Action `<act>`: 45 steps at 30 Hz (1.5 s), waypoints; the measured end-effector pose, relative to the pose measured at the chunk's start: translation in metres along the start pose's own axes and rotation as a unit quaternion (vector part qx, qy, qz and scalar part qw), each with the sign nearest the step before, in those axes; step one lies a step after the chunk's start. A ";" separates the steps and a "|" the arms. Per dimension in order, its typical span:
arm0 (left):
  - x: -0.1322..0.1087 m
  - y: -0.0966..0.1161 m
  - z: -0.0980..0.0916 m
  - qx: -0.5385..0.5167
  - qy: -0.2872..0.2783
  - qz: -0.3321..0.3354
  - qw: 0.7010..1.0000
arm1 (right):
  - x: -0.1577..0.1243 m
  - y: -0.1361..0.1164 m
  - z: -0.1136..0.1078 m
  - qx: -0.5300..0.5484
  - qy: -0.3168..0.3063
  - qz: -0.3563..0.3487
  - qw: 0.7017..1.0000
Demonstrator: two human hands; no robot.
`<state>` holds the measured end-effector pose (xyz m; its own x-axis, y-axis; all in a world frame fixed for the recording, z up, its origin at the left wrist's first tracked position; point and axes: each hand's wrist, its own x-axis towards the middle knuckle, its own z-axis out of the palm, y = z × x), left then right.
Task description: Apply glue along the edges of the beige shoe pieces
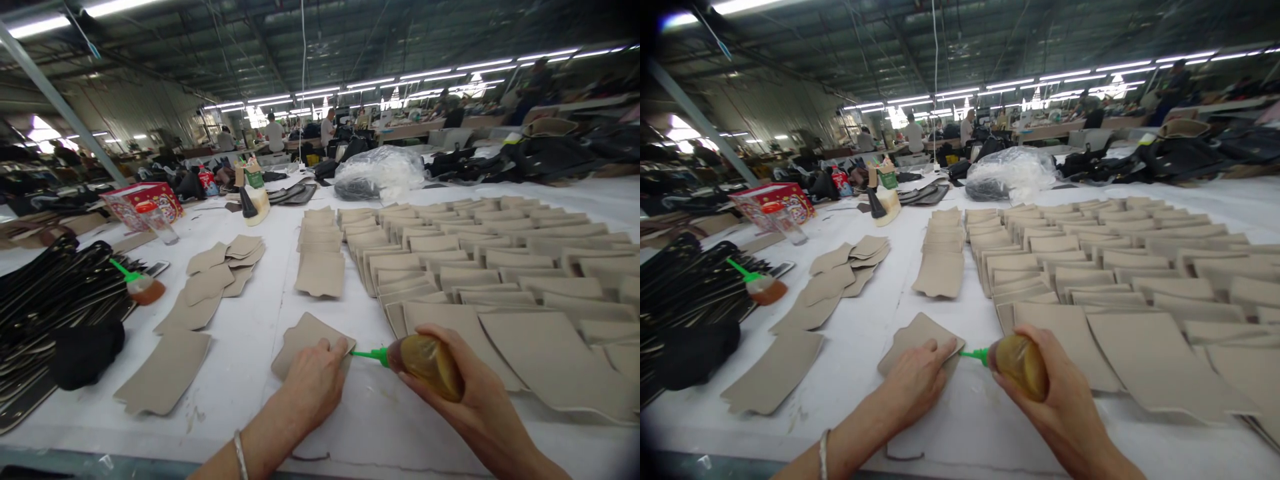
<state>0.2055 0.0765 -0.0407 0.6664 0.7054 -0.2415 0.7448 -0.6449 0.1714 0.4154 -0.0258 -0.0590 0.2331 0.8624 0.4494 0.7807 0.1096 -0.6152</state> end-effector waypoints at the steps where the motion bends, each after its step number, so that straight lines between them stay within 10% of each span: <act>1: -0.001 0.000 0.000 -0.001 -0.002 -0.002 1.000 | 0.000 0.000 0.000 0.001 0.003 0.004 1.000; 45: -0.008 -0.019 0.002 -0.088 0.006 0.029 0.996 | -0.037 -0.030 0.007 0.146 -0.031 0.193 0.970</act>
<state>0.1860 0.0820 -0.0438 0.7083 0.6726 -0.2142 0.6986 -0.6244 0.3494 0.3791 -0.0573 -0.0621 0.4326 0.8944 0.1141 0.4421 -0.1001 -0.8914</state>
